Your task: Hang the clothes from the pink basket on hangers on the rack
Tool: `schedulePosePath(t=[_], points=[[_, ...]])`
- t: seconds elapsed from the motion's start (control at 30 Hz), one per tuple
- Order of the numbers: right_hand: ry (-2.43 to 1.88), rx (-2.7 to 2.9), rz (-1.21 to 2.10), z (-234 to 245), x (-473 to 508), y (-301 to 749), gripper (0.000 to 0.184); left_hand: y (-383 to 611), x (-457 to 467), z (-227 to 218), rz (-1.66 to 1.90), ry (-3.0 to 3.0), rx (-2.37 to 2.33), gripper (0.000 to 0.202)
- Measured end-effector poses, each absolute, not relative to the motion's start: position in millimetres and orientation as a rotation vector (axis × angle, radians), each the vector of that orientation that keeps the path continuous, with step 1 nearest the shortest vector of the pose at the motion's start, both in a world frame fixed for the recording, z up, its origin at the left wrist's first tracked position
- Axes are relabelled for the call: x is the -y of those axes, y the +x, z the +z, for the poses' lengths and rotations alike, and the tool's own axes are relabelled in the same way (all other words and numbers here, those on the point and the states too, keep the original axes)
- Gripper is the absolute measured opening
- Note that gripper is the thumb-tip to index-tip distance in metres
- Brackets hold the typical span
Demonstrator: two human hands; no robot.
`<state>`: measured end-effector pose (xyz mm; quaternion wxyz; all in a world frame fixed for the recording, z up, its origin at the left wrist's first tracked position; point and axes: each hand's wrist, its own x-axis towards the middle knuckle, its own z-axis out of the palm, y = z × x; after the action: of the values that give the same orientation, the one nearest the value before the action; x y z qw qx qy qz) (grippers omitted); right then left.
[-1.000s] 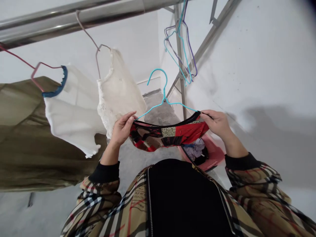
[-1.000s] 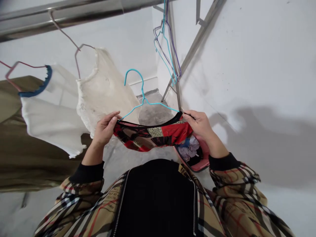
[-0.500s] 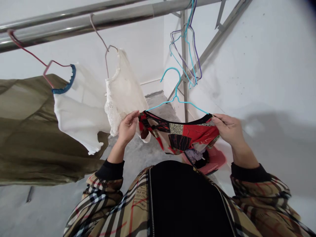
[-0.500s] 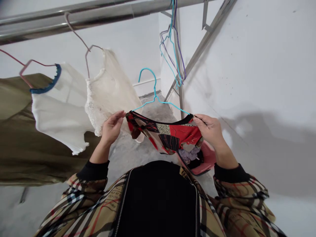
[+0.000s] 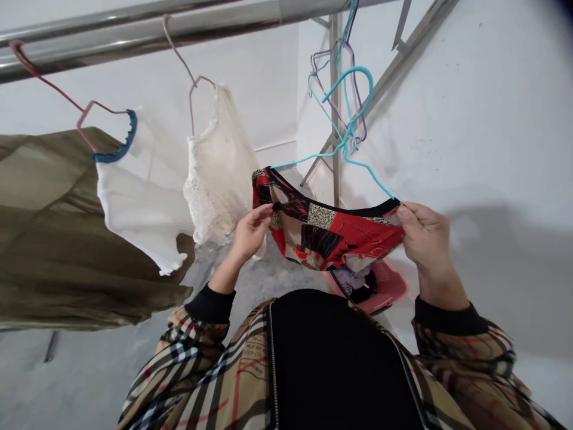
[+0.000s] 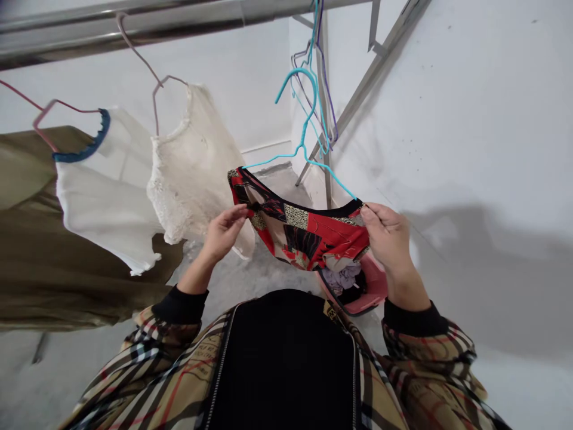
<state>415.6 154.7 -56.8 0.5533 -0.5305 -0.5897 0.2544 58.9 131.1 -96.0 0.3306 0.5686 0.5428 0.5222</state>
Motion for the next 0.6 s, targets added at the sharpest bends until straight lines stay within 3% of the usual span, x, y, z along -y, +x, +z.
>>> schedulePosePath(t=[0.23, 0.43, 0.6], points=[[-1.269, 1.413, 0.658, -79.5, -121.4, 363.0, 0.03, 112.5, -118.2, -87.0, 1.199, 1.406, -1.144, 0.039], [-1.111, 1.623, 0.773, -118.2, -88.8, 291.4, 0.031, 149.1, -106.1, -77.2, 1.186, 1.388, -1.121, 0.054], [-0.905, 1.827, 0.83, -128.7, -87.4, 268.7, 0.043, 144.5, -107.4, -80.2, 1.257, 1.38, -1.223, 0.03]])
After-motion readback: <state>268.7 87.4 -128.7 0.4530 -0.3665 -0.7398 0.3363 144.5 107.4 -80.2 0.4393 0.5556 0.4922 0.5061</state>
